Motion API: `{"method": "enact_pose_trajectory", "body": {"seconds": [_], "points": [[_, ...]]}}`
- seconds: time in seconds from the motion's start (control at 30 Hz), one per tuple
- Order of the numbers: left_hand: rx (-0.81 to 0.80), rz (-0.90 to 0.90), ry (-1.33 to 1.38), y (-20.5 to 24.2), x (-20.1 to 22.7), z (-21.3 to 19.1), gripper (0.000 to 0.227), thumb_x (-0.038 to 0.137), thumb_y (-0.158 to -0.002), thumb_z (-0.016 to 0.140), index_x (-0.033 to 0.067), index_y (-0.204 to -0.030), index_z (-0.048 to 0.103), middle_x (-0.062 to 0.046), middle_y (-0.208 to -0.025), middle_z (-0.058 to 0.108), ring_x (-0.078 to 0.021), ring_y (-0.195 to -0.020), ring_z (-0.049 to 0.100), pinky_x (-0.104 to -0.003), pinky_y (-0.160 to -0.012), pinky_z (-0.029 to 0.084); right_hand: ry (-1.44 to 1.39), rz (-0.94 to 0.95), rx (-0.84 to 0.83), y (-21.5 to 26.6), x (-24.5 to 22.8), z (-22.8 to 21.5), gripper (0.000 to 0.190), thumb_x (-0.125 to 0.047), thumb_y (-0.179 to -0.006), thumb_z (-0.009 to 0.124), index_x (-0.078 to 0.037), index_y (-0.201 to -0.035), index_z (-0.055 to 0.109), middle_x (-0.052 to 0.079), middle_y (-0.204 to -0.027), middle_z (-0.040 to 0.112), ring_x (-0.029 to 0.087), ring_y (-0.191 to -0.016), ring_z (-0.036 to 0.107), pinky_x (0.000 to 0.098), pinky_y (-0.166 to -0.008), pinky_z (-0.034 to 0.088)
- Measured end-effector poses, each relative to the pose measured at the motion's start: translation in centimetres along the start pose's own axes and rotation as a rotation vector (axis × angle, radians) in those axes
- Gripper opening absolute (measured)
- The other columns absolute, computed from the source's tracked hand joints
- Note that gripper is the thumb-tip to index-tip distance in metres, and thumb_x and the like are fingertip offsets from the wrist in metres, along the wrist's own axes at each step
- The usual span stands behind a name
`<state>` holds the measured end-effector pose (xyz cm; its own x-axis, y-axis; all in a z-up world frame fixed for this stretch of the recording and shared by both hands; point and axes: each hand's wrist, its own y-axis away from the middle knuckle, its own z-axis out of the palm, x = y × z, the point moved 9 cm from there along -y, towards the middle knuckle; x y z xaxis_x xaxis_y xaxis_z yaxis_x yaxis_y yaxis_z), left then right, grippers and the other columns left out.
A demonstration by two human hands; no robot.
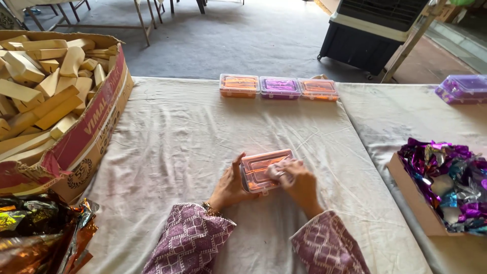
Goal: Packing gold-wrapped items into a plastic container and organizing them on a table.
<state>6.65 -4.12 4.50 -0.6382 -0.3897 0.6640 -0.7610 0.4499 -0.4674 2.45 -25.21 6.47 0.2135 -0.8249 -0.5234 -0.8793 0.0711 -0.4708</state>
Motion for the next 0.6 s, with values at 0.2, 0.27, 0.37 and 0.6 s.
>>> {"method": "enact_pose_trajectory", "body": {"seconds": [0.2, 0.27, 0.37, 0.6], "points": [[0.011, 0.042, 0.035, 0.2, -0.8, 0.3, 0.144, 0.050, -0.056, 0.095, 0.0057, -0.159, 0.004, -0.030, -0.144, 0.052, -0.0467, -0.132, 0.052, -0.050, -0.112, 0.042, 0.166, -0.342, -0.069, 0.1, -9.5, 3.3, 0.048, -0.026, -0.088, 0.066, -0.014, -0.134, 0.065, 0.014, -0.137, 0.065, 0.032, -0.132, 0.056, 0.0530, -0.114, 0.033], [-0.003, 0.006, 0.012, 0.0, -0.6, 0.2, 0.143, 0.051, -0.057, 0.096, 0.0066, -0.158, 0.006, -0.031, -0.143, 0.052, -0.0468, -0.133, 0.052, -0.051, -0.112, 0.042, 0.198, -0.230, -0.083, -1.4, -6.6, 3.6, 0.046, -0.031, -0.093, 0.064, -0.014, -0.136, 0.063, 0.014, -0.139, 0.063, 0.031, -0.132, 0.055, 0.0536, -0.116, 0.032], [0.006, 0.004, -0.008, 0.1, -0.2, 0.2, 0.143, 0.053, -0.058, 0.097, 0.0068, -0.158, 0.006, -0.031, -0.141, 0.051, -0.0467, -0.133, 0.052, -0.051, -0.113, 0.041, 0.219, -0.066, -0.058, -2.3, -1.7, 2.9, 0.046, -0.036, -0.099, 0.061, -0.014, -0.139, 0.061, 0.014, -0.143, 0.060, 0.032, -0.135, 0.053, 0.0521, -0.117, 0.032], [-0.026, -0.028, -0.008, 0.0, -0.4, 0.4, 0.144, 0.049, -0.057, 0.097, 0.0057, -0.157, 0.004, -0.029, -0.143, 0.052, -0.0458, -0.132, 0.054, -0.049, -0.112, 0.043, 0.235, -0.089, -0.091, -0.9, -4.6, 1.7, 0.050, -0.025, -0.083, 0.072, -0.016, -0.132, 0.068, 0.008, -0.138, 0.065, 0.029, -0.127, 0.061, 0.0450, -0.113, 0.040]]}}
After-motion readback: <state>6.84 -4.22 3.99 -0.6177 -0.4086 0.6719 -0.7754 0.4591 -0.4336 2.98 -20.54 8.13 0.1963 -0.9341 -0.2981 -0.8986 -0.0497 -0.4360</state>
